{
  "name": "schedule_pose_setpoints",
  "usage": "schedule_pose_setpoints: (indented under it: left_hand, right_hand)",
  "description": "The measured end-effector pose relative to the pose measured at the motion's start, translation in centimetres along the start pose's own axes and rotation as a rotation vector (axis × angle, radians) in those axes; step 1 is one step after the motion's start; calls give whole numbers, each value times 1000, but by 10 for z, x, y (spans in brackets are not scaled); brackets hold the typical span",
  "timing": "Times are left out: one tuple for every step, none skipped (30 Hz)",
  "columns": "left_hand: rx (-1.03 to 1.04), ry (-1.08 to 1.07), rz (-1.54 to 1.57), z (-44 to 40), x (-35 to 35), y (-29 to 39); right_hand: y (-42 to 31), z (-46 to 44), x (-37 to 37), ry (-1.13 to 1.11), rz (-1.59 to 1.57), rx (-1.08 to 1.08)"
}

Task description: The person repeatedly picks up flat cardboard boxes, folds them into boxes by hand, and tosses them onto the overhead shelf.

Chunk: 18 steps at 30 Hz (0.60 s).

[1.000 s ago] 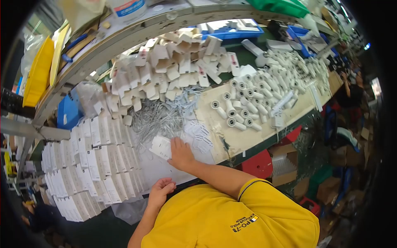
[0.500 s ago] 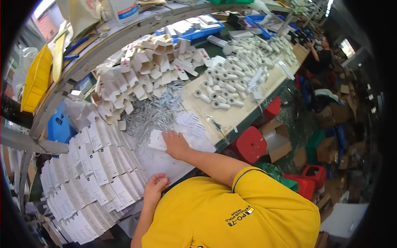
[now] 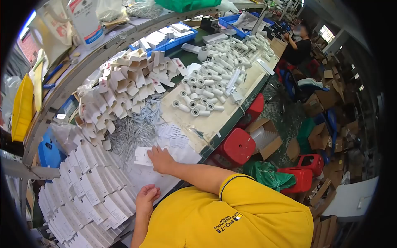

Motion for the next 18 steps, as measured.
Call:
schedule_pose_setpoints:
  left_hand:
    - [-2, 2, 3, -2, 3, 2]
    - [-9, 4, 4, -1, 5, 2]
    - [-18, 7, 7, 0, 7, 1]
    - [-25, 11, 14, 0, 10, 0]
    - [-27, 8, 16, 0, 14, 2]
    - [-6, 22, 27, -1, 16, 7]
    - [14, 37, 37, -2, 17, 13]
    - [32, 52, 45, -3, 18, 18]
    - [47, 68, 54, -4, 17, 22]
    - [102, 64, 80, -8, 15, 29]
    - [157, 61, 108, -13, 13, 35]
    - [150, 63, 110, -18, 19, 37]
    - [339, -13, 184, -17, 30, 61]
    - [526, -87, 255, -10, 37, 83]
    - [518, -79, 257, -10, 39, 87]
    - [523, -125, 277, -6, 45, 94]
    - [528, -173, 297, -2, 52, 102]
    - [535, -224, 318, 1, 59, 111]
  right_hand:
    - [2, -3, 0, -10, -26, 11]
    - [3, -3, 2, -24, -54, 24]
    - [3, -2, 5, -39, -81, 37]
    - [6, -1, 6, -54, -106, 46]
    - [8, -3, 3, -56, -103, 47]
    - [10, -6, -2, -44, -110, 50]
    - [10, -10, -7, -31, -119, 53]
    - [10, -11, -11, -20, -129, 58]
    - [10, -10, -14, -12, -140, 63]
    - [8, -8, -24, -18, -140, 67]
    - [3, -5, -40, -43, -292, 63]
    - [-4, -3, -60, -68, -443, 57]
    - [-11, 0, -77, -95, -595, 50]
    - [-19, 6, -85, -124, -751, 46]
    - [-22, 12, -87, -135, -753, 48]
    - [-27, 16, -95, -95, -836, 12]
    - [-31, 20, -103, -52, -916, -23]
    - [-32, 24, -112, -7, -994, -58]
Point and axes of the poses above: each hand's wrist, its own z-axis away from the middle knuckle, its own x-axis out of the palm, y = z × x, the point moved 10 cm from there along -z, towards the middle knuckle, and after that the axes turned 9 degrees about y, right-handed, at the moved point
